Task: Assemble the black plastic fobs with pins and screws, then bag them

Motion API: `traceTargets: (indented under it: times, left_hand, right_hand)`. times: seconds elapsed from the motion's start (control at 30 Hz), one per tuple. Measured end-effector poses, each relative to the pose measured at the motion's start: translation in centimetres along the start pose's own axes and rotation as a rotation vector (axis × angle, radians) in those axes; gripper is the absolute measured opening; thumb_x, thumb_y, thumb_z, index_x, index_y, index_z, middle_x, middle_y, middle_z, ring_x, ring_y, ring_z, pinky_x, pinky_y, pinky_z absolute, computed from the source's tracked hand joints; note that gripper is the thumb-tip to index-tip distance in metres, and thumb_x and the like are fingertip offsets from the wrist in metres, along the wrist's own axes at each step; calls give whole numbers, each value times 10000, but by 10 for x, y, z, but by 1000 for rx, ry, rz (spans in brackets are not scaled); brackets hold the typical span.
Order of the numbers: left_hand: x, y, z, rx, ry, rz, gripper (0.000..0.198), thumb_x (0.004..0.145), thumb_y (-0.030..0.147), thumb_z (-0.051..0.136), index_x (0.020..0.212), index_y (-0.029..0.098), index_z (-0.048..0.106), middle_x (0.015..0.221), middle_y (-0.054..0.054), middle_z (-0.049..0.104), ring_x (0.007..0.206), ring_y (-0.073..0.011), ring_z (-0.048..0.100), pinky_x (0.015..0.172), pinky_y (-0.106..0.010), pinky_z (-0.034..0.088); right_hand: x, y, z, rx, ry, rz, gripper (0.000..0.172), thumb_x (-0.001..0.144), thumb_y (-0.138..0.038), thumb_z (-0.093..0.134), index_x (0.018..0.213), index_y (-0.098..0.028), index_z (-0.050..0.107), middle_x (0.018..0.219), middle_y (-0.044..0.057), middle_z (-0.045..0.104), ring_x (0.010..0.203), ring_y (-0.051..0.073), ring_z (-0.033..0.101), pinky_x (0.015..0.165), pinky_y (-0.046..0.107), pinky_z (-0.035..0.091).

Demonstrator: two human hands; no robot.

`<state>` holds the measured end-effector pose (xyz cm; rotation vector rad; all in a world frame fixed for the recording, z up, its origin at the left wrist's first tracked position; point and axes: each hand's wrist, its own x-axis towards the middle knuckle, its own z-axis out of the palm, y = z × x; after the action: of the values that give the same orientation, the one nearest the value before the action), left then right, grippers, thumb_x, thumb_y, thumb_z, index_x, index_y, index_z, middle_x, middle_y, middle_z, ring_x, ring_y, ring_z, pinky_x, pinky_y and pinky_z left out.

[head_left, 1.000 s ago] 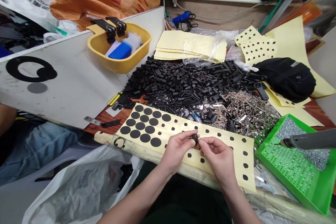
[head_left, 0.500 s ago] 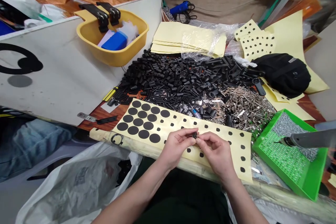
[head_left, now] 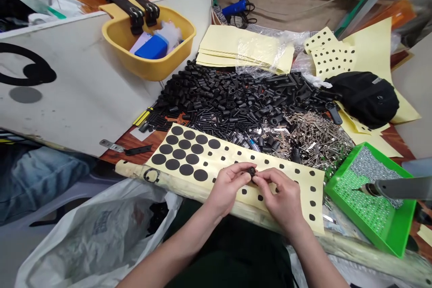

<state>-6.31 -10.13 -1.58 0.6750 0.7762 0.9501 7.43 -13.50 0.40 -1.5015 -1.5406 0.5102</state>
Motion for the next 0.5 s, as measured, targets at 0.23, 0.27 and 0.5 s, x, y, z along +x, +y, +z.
traceTargets:
  times: [0.23, 0.27, 0.5]
  left_hand:
    - [2, 2, -2, -26, -52, -30, 231, 654, 202, 751, 879, 147, 739, 870, -70, 693, 825, -173, 597, 812, -297, 453]
    - [2, 3, -2, -24, -49, -27, 231, 659, 194, 745, 885, 147, 738, 873, -69, 693, 827, -171, 597, 812, -294, 453]
    - [0, 4, 0, -27, -47, -24, 215, 665, 154, 720, 879, 144, 739, 847, -61, 696, 811, -157, 602, 788, -275, 465]
  right_hand:
    - [2, 2, 0, 26, -46, 27, 112, 798, -250, 633, 705, -197, 665, 660, 30, 701, 584, 159, 650, 558, 267, 541]
    - [3, 2, 0, 19, -40, 20, 117, 789, -246, 639, 684, -201, 662, 654, 29, 697, 593, 161, 648, 574, 273, 542]
    - [7, -1, -3, 1, -75, 17, 132, 770, -219, 646, 639, -203, 654, 616, 15, 684, 541, 146, 627, 517, 248, 513]
